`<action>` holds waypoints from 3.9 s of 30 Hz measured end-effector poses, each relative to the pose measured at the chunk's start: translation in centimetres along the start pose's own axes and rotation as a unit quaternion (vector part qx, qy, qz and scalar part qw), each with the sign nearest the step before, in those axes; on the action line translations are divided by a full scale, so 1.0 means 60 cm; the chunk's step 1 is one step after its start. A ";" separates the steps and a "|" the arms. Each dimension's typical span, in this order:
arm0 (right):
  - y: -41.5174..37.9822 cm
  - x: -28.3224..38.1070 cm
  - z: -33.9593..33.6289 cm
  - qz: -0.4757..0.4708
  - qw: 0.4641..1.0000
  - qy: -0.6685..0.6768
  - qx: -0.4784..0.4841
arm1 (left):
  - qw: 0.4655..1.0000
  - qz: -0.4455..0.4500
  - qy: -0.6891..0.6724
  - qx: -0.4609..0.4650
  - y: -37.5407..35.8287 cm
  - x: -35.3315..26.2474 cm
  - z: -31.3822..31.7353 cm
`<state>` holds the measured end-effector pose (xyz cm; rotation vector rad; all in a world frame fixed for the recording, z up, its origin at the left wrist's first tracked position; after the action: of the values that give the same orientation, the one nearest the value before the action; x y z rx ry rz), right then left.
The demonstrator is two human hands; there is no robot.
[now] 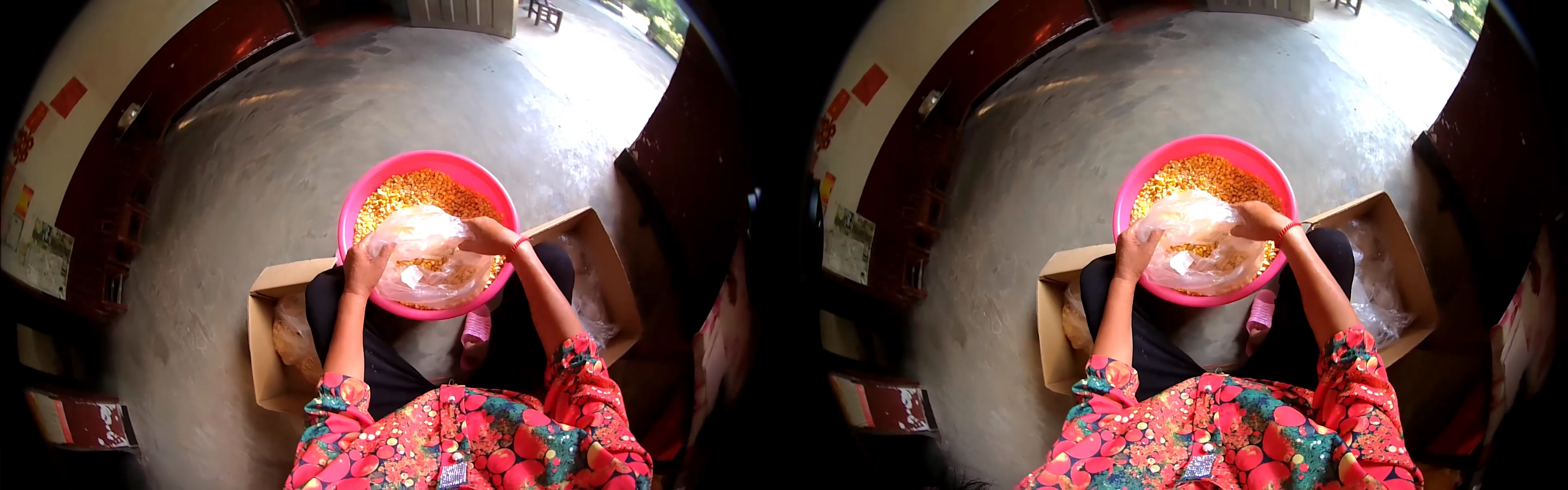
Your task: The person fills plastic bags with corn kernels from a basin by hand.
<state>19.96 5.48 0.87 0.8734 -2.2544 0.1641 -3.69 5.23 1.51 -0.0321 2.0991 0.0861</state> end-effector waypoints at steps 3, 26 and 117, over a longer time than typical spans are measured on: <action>-0.022 0.007 0.023 0.054 0.993 -0.099 0.034 | 0.994 -0.028 0.091 0.053 -0.020 -0.033 0.006; -0.129 0.093 0.017 0.040 0.918 -0.245 -0.308 | 0.990 -0.017 0.136 -0.027 -0.041 -0.002 0.016; -0.108 0.275 0.295 -0.182 0.972 0.147 0.023 | 0.984 -0.025 0.173 0.025 -0.050 -0.016 0.027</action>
<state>5.33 -14.61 -2.30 1.1879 -1.7904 0.1637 -1.64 2.36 1.41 -0.0741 2.4453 -0.0049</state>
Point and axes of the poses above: each hand's wrist, its own y-axis towards the middle knuckle, its own z-axis out of the palm, x = y × z, the point moved 9 cm from there along y, towards the middle knuckle, and after that the axes turned 15 degrees about -z, right-handed, at the moved point
